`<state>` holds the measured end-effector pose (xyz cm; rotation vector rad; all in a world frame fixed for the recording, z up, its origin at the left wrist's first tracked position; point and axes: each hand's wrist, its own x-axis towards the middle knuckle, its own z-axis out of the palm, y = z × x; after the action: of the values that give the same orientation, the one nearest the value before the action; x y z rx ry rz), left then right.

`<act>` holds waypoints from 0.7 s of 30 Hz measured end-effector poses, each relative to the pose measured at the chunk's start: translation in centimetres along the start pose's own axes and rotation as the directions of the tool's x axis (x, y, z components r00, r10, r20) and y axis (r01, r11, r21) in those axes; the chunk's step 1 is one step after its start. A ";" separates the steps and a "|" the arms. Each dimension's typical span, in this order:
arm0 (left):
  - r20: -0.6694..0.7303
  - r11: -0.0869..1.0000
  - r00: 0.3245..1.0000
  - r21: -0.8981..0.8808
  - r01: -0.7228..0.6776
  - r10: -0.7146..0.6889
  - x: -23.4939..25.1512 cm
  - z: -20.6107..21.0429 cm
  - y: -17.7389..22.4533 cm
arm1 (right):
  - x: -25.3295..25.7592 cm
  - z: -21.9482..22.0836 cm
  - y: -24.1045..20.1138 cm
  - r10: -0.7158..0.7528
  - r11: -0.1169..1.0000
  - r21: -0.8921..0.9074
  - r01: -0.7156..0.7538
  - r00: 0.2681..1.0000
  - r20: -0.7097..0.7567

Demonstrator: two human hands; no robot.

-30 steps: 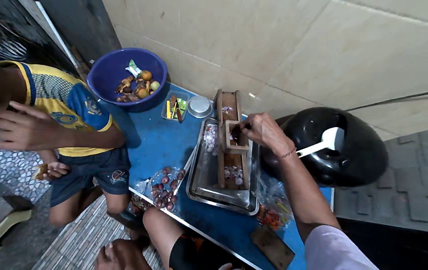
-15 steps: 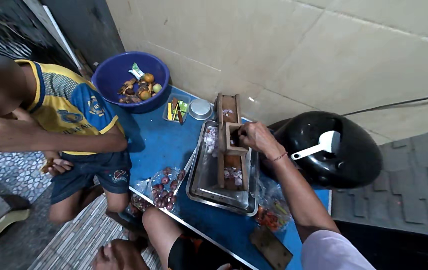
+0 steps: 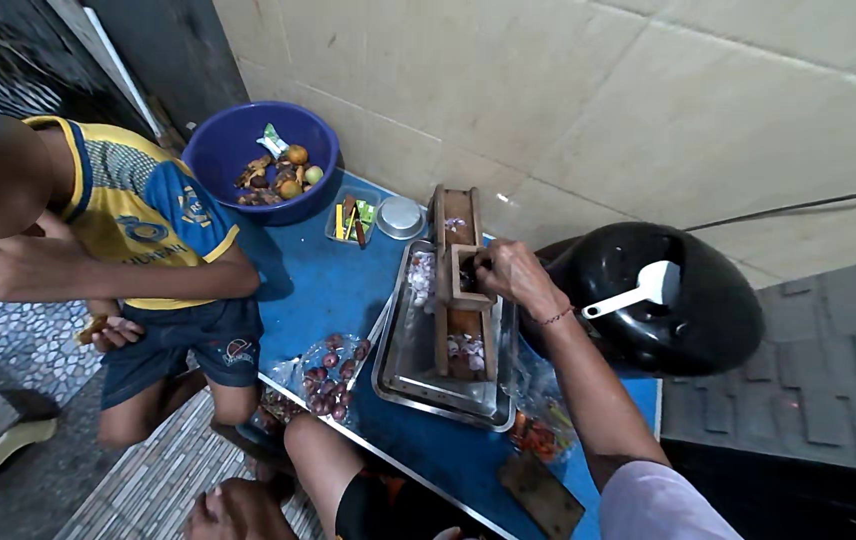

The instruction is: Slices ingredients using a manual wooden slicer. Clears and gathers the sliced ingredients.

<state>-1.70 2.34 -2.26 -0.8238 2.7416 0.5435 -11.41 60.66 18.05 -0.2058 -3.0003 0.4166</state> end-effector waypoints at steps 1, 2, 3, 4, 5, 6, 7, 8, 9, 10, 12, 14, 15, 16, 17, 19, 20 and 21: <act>0.006 1.000 1.000 0.002 -0.002 0.002 0.0 -0.1 0.0 | 0.1 0.1 0.0 0.012 1.000 -0.005 -0.012 1.000 0.003; 0.018 1.000 1.000 0.007 -0.005 0.004 -0.1 -0.1 -0.1 | 0.1 0.0 -0.2 0.030 1.000 -0.011 -0.030 0.999 0.015; 0.018 1.000 1.000 0.009 -0.010 0.010 -0.1 0.0 -0.3 | 0.1 -0.1 -0.4 0.040 0.999 -0.021 -0.040 0.999 0.024; 0.016 1.000 1.000 0.008 -0.011 0.011 -0.1 0.1 -0.3 | 0.2 -0.2 -0.6 0.056 0.998 -0.029 -0.055 0.998 0.038; 0.014 1.000 1.000 0.008 -0.008 0.007 0.0 0.2 -0.3 | 0.3 -0.2 -0.9 0.067 0.997 -0.040 -0.065 0.997 0.050; 0.015 1.000 1.000 0.008 0.001 -0.001 0.0 0.2 -0.3 | 0.4 -0.2 -1.2 0.077 0.996 -0.051 -0.074 0.995 0.065; 0.018 1.000 1.000 0.010 0.012 -0.012 0.0 0.2 -0.2 | 0.5 0.0 -1.5 0.079 0.995 -0.065 -0.074 0.993 0.083; 0.018 1.000 1.000 0.020 0.021 -0.021 0.1 0.2 -0.1 | 0.5 0.1 -1.8 0.079 0.994 -0.084 -0.070 0.991 0.104; 0.020 0.999 1.000 0.028 0.024 -0.024 0.1 0.2 0.0 | 0.5 0.3 -2.1 0.062 0.994 -0.101 -0.051 0.991 0.115; 0.022 0.999 0.999 0.029 0.024 -0.024 0.1 0.1 0.0 | 0.6 0.5 -2.4 0.052 0.993 -0.114 -0.037 0.991 0.125; 0.015 1.000 1.000 0.018 0.015 -0.016 -0.2 -0.1 0.0 | 0.5 0.1 -2.4 0.071 0.992 -0.117 -0.056 0.989 0.130; 0.005 1.000 1.000 0.004 0.009 -0.009 -0.1 -0.1 -0.3 | 0.2 -0.8 -1.8 0.126 0.989 -0.089 -0.119 0.988 0.084; -0.002 1.000 1.000 -0.006 0.004 -0.004 0.0 0.1 -0.5 | 0.0 -1.2 -1.4 0.133 0.989 -0.068 -0.129 0.990 0.055; -0.011 1.000 1.000 -0.010 0.002 -0.002 0.0 0.3 -0.7 | -0.2 -1.4 -1.0 0.125 0.991 -0.055 -0.123 0.992 0.027; -0.014 1.000 1.000 -0.013 0.003 -0.003 0.0 0.4 -0.9 | -0.5 -1.4 -0.8 0.111 0.993 -0.049 -0.111 0.994 0.007; -0.017 1.000 1.000 -0.006 0.000 0.000 0.1 0.3 -0.9 | -0.7 -1.3 -0.8 0.104 0.993 -0.057 -0.103 0.995 0.008; -0.017 1.000 1.000 -0.003 0.003 -0.003 0.1 0.1 -0.7 | -0.7 -1.3 -0.8 0.098 0.993 -0.067 -0.098 0.995 0.010; -0.012 1.000 1.000 -0.006 0.005 -0.005 -0.1 -0.2 -0.4 | -0.7 -1.3 -1.0 0.097 0.992 -0.080 -0.096 0.995 0.017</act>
<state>-1.43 2.03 -2.19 -0.8375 2.7495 0.5472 -10.70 59.97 19.48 -0.3570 -3.0387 0.3102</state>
